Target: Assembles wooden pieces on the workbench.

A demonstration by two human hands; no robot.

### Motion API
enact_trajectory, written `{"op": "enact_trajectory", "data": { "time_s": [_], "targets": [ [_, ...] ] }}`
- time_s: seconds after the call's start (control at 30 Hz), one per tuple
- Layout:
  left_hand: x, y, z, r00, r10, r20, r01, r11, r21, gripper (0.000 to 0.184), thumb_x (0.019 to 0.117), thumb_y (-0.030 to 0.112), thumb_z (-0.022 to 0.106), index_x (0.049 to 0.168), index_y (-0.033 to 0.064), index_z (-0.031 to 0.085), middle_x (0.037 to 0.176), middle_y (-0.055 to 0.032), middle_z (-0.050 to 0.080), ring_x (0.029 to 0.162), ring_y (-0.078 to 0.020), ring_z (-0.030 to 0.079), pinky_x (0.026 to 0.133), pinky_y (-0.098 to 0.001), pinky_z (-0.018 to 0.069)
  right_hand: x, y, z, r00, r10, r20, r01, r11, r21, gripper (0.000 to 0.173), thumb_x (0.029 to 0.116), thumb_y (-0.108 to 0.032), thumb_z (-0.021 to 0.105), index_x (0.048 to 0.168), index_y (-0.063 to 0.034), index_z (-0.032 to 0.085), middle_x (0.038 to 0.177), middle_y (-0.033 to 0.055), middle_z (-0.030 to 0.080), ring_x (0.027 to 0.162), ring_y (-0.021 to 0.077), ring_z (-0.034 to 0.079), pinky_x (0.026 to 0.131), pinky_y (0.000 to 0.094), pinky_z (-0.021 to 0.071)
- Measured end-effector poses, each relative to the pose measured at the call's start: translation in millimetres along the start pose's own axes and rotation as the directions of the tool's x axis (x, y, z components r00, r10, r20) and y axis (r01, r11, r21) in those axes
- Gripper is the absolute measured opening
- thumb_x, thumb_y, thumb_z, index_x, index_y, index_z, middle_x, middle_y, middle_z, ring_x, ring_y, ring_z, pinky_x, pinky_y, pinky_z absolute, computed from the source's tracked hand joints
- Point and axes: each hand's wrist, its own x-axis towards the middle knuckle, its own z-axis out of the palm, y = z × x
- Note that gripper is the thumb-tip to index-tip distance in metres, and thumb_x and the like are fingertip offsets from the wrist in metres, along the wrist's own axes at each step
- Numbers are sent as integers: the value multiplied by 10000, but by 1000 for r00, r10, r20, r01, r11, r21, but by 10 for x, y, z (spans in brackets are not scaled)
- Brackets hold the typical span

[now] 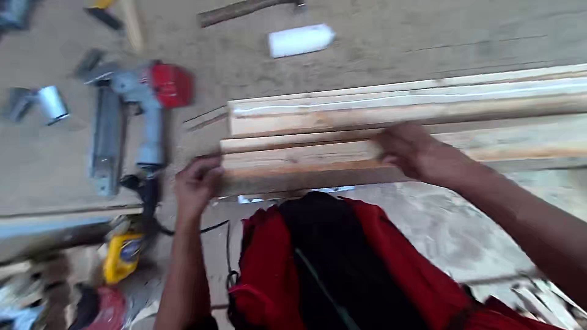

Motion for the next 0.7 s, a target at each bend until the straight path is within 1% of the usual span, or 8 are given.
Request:
{"op": "enact_trajectory", "data": {
  "time_s": [0.03, 0.07, 0.1, 0.2, 0.23, 0.3, 0.4, 0.7],
  "targets": [
    [24, -17, 13, 1000, -23, 17, 23, 1000, -11, 223, 922, 47, 694, 1134, -19, 716, 1166, -136, 719, 1042, -200, 709, 922, -404, 606, -157, 311, 227, 984, -171, -48, 171, 985, -7, 413, 1053, -316, 509, 1246, 17, 657, 1119, 260, 651, 1065, 442, 639, 973, 516, 521],
    [32, -22, 33, 999, -47, 23, 47, 999, -25, 221, 921, 41, 698, 1135, -13, 720, 1152, -127, 722, 1018, -199, 714, 904, -402, 614, -246, 453, 349, 978, -204, -39, 203, 979, -19, 477, 1072, -355, 470, 1330, 22, 604, 1185, 284, 621, 1108, 481, 611, 978, 597, 495],
    [25, -15, 53, 997, -71, 24, 72, 997, -34, 211, 925, 39, 698, 1129, -11, 719, 1127, -119, 727, 983, -190, 718, 883, -394, 619, -295, 510, 423, 980, -195, -30, 194, 981, -26, 500, 1074, -376, 464, 1364, 15, 581, 1218, 287, 611, 1132, 493, 600, 982, 624, 483],
    [3, -11, 91, 994, -107, -15, 107, 994, -22, 173, 927, 36, 706, 1098, 11, 726, 984, -70, 757, 812, -110, 715, 759, -294, 613, -315, 565, 580, 977, -204, -58, 201, 978, -56, 509, 1082, -389, 462, 1394, 1, 559, 1188, 279, 607, 1089, 486, 603, 919, 600, 494],
    [-3, -18, 100, 994, -105, -21, 104, 994, -13, 169, 925, 34, 711, 1092, 17, 730, 974, -64, 756, 800, -100, 712, 748, -277, 611, -320, 592, 629, 973, -219, -70, 214, 975, -61, 509, 1084, -387, 460, 1408, -5, 549, 1174, 275, 604, 1073, 480, 603, 903, 590, 494],
    [-3, -30, 120, 996, -87, -7, 87, 996, 38, 159, 931, 49, 706, 1084, 29, 739, 1025, -68, 737, 869, -114, 712, 813, -293, 615, -340, 643, 702, 972, -224, -72, 220, 974, -60, 503, 1088, -376, 451, 1431, -17, 534, 1173, 272, 603, 1071, 474, 604, 911, 591, 490],
    [0, -79, 175, 1000, -25, 14, 22, 983, 184, 147, 949, 95, 691, 1073, 58, 760, 1076, -71, 730, 986, -125, 699, 919, -326, 580, -357, 682, 747, 975, -217, -55, 214, 975, -52, 505, 1089, -377, 447, 1434, -16, 524, 1192, 275, 606, 1088, 475, 608, 917, 592, 489],
    [4, -88, 233, 999, 43, 16, -46, 931, 362, 146, 963, 97, 678, 1068, 81, 777, 1132, -85, 736, 1101, -163, 687, 988, -356, 556, -351, 717, 866, 974, -219, -64, 216, 975, -43, 497, 1087, -375, 454, 1422, -14, 525, 1207, 271, 605, 1080, 473, 609, 904, 590, 489]
  ]
}}
